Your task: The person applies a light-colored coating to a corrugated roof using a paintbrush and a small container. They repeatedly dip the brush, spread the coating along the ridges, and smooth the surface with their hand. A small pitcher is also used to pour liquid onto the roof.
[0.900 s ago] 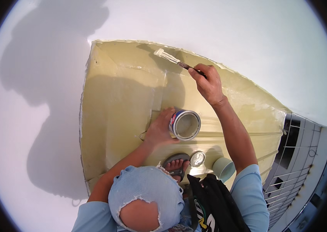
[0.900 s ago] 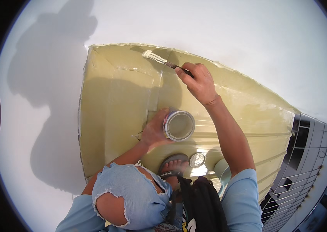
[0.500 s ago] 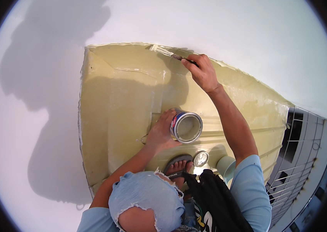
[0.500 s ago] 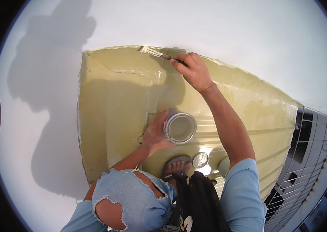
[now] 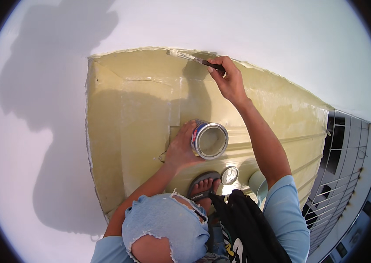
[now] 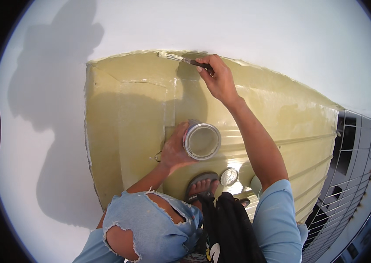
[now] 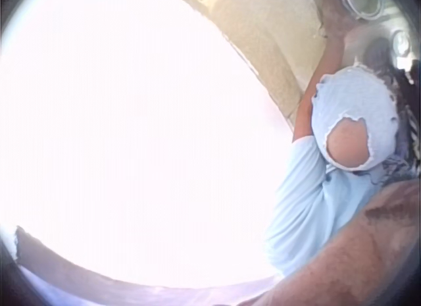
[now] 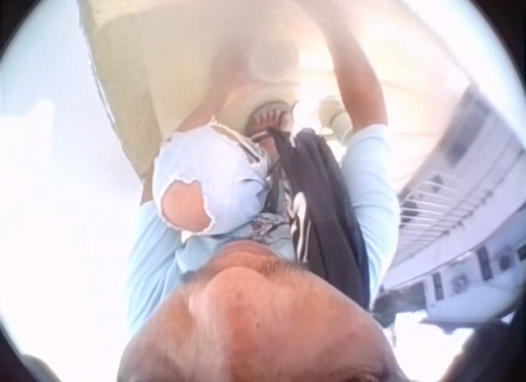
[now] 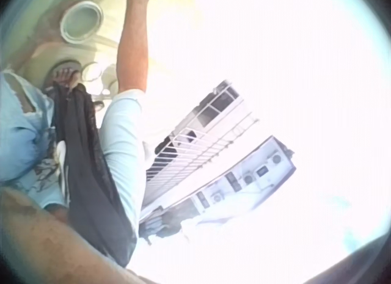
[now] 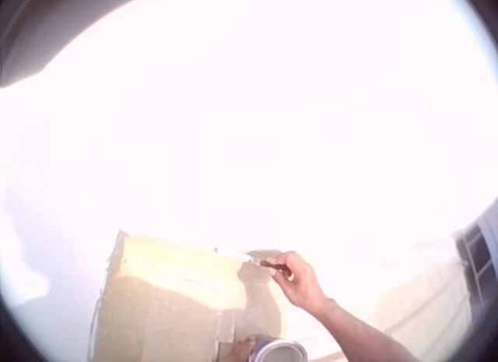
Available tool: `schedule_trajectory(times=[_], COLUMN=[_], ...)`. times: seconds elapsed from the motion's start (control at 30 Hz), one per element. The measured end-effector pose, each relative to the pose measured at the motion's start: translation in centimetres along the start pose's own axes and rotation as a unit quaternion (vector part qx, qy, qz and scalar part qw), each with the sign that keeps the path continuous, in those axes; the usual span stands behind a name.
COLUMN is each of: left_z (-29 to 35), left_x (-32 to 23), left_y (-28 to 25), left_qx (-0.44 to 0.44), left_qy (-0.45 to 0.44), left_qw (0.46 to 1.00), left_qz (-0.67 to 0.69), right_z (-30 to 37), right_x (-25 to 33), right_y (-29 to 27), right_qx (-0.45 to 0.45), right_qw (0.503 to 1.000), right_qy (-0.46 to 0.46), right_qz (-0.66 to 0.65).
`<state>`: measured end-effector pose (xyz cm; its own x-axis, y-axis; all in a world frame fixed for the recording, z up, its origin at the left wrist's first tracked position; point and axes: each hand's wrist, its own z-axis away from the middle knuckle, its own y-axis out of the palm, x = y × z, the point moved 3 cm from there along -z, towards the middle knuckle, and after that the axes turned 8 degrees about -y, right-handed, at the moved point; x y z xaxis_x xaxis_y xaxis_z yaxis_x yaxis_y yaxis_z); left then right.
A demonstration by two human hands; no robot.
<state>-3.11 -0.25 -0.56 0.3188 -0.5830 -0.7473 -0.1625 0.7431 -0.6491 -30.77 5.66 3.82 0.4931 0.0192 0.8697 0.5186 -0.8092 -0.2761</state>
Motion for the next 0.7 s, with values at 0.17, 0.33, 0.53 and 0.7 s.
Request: schedule_trajectory(times=[0.17, 0.33, 0.53, 0.7], left_z=[-0.1, -0.3, -0.3, -0.4], left_x=[-0.2, -0.6, -0.8, -1.2], left_y=[0.0, -0.1, -0.2, -0.5], left_qx=[-0.014, -0.034, -0.051, -0.047], left_qy=[0.004, 0.018, 0.054, 0.047], left_qw=[1.0, 0.999, 0.997, 0.998], left_qz=[-0.009, 0.012, -0.008, -0.004], right_z=[0.1, 0.2, 0.8, 1.3], right_x=[0.3, 0.3, -0.4, -0.8], right_y=[-0.7, -1.4, -2.2, -2.4], right_qx=[0.01, 0.004, -0.021, -0.045], right_qw=[0.993, 0.981, 0.951, 0.932], right_qy=[0.108, 0.174, 0.243, 0.268], right_qz=[-0.047, -0.084, -0.191, -0.24])
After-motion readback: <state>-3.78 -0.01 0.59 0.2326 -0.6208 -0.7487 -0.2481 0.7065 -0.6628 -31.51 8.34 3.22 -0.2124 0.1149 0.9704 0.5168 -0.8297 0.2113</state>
